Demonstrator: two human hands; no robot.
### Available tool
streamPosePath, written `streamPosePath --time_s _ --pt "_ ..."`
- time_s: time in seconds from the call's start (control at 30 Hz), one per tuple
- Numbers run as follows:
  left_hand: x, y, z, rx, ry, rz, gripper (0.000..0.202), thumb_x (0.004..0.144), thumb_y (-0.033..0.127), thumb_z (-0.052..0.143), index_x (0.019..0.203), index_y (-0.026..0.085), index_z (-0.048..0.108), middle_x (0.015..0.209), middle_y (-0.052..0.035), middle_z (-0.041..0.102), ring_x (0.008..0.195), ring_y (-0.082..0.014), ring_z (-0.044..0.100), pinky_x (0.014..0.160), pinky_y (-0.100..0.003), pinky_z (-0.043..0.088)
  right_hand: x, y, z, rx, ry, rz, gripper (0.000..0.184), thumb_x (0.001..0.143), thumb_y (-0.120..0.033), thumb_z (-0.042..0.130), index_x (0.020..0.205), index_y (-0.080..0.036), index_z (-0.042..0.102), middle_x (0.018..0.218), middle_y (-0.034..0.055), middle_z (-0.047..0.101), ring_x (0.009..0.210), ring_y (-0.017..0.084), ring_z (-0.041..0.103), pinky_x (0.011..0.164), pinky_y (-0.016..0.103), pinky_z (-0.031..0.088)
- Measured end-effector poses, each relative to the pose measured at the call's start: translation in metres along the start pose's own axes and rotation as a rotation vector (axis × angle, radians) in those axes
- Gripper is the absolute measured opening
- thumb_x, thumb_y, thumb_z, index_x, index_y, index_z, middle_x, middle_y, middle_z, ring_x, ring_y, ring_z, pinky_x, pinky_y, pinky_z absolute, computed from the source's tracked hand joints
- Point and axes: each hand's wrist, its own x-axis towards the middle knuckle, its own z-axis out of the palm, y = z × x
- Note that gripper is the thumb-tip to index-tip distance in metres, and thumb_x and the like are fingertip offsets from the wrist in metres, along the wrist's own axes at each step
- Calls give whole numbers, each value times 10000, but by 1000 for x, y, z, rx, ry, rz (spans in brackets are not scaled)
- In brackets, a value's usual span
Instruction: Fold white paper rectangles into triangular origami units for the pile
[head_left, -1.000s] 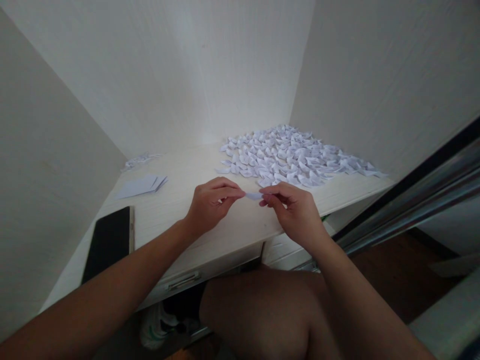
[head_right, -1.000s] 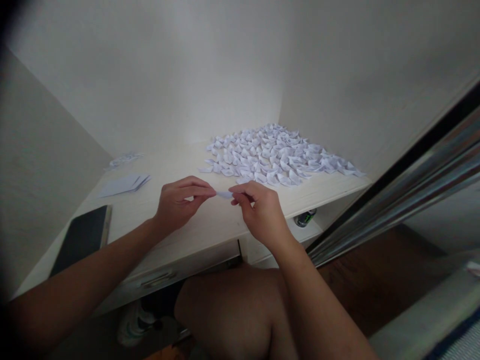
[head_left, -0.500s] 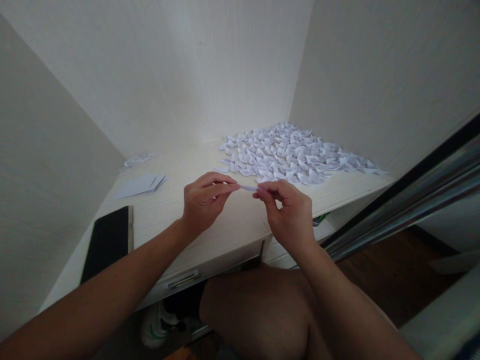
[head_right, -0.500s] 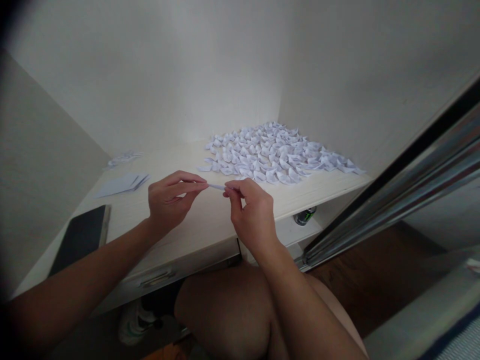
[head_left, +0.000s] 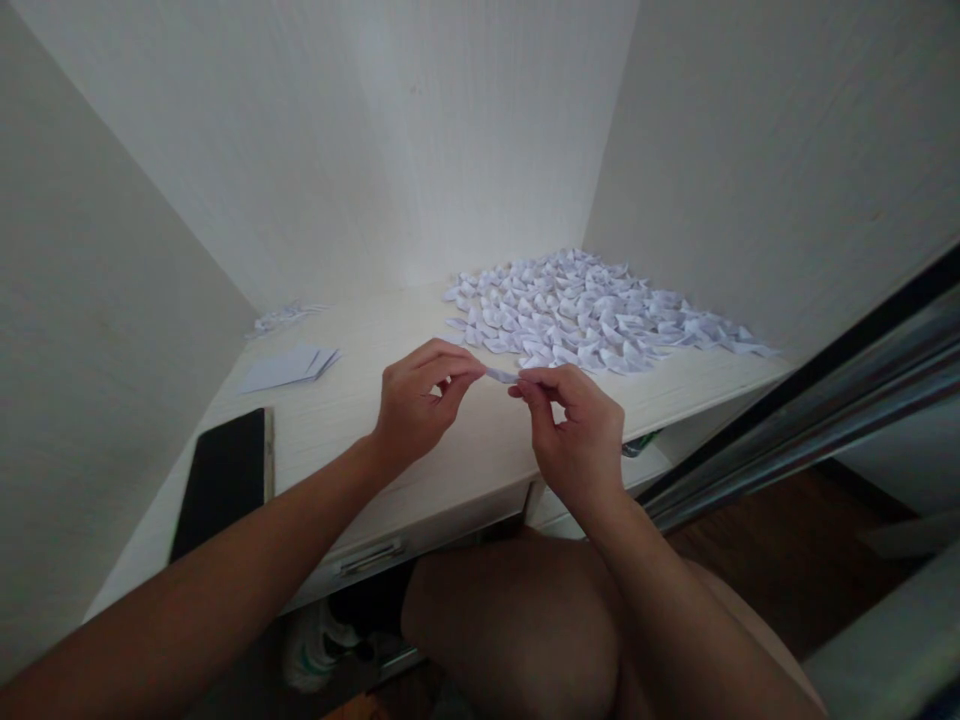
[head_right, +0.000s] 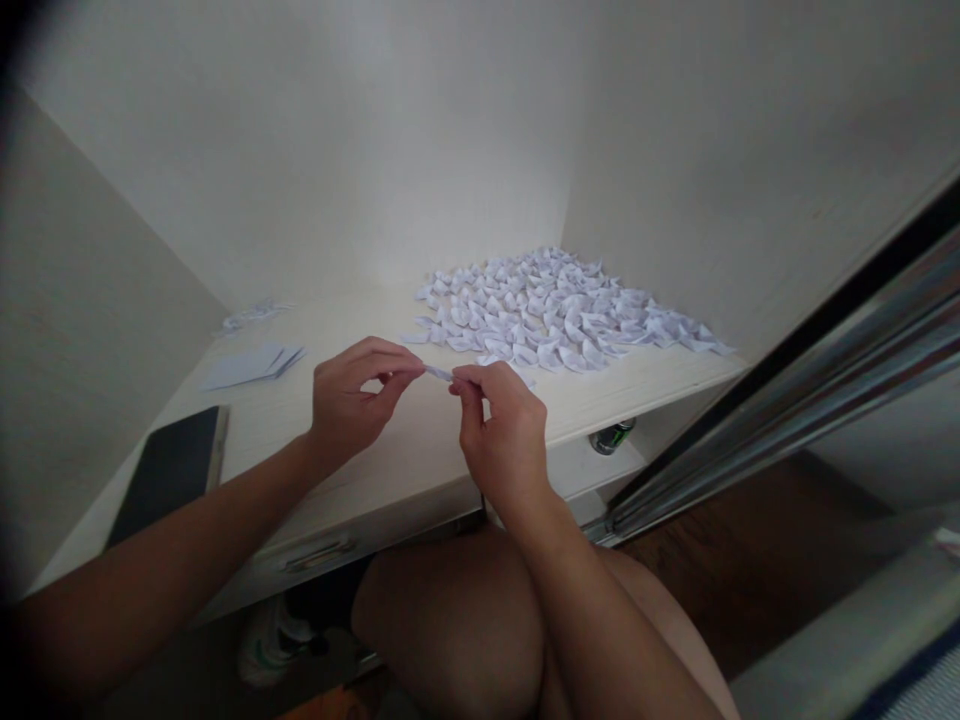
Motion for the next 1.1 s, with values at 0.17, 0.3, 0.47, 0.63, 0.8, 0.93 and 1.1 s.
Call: streamPosePath --time_s 0.17,0.3,0.47,0.63,0.8,0.93,1.1 --pt "-1 -3 4 -250 -243 -222 86 923 260 680 890 181 672 873 -43 676 723 -119 614 603 -215 535 10 8 -9 260 -120 240 101 924 -285 631 867 -208 663 753 31 718 697 172 692 696 318 543" --pt "-3 -4 4 -334 -442 -272 108 924 282 671 896 182 640 895 -40 648 803 -136 616 695 -249 541 17 17 -19 410 -264 397 201 833 -375 730 821 -189 653 634 6 675 611 160 658 625 301 524" --pt "-4 -5 2 -405 -615 -331 159 897 331 705 931 187 647 958 -41 648 833 -140 620 696 -251 537 20 20 -26 431 -330 470 255 782 -414 775 820 -184 670 632 0 671 587 150 643 598 290 501" --pt "0 -2 -2 -549 -672 -387 140 889 313 713 909 176 696 945 -48 654 828 -138 634 713 -254 546 21 19 -32 586 -347 575 291 710 -404 850 818 -183 695 653 -15 662 582 126 622 602 273 492" --pt "6 6 -5 -677 -630 -355 171 820 291 805 935 180 744 1013 -70 652 911 -159 647 743 -258 563 22 17 -39 823 -371 773 336 607 -356 936 782 -177 712 649 -21 649 559 100 603 551 224 498" --pt "7 10 -5 -722 -565 -307 184 835 300 804 986 196 790 1127 -105 683 1032 -196 666 833 -294 580 23 16 -43 961 -414 873 319 605 -290 963 779 -164 728 672 -25 666 557 61 612 567 166 528" --pt "9 18 -5 -724 -404 -272 146 895 282 749 1009 221 815 1100 -89 736 994 -178 688 881 -293 565 21 17 -44 1051 -449 876 321 616 -291 974 833 -182 764 730 -19 714 598 55 659 625 143 570"
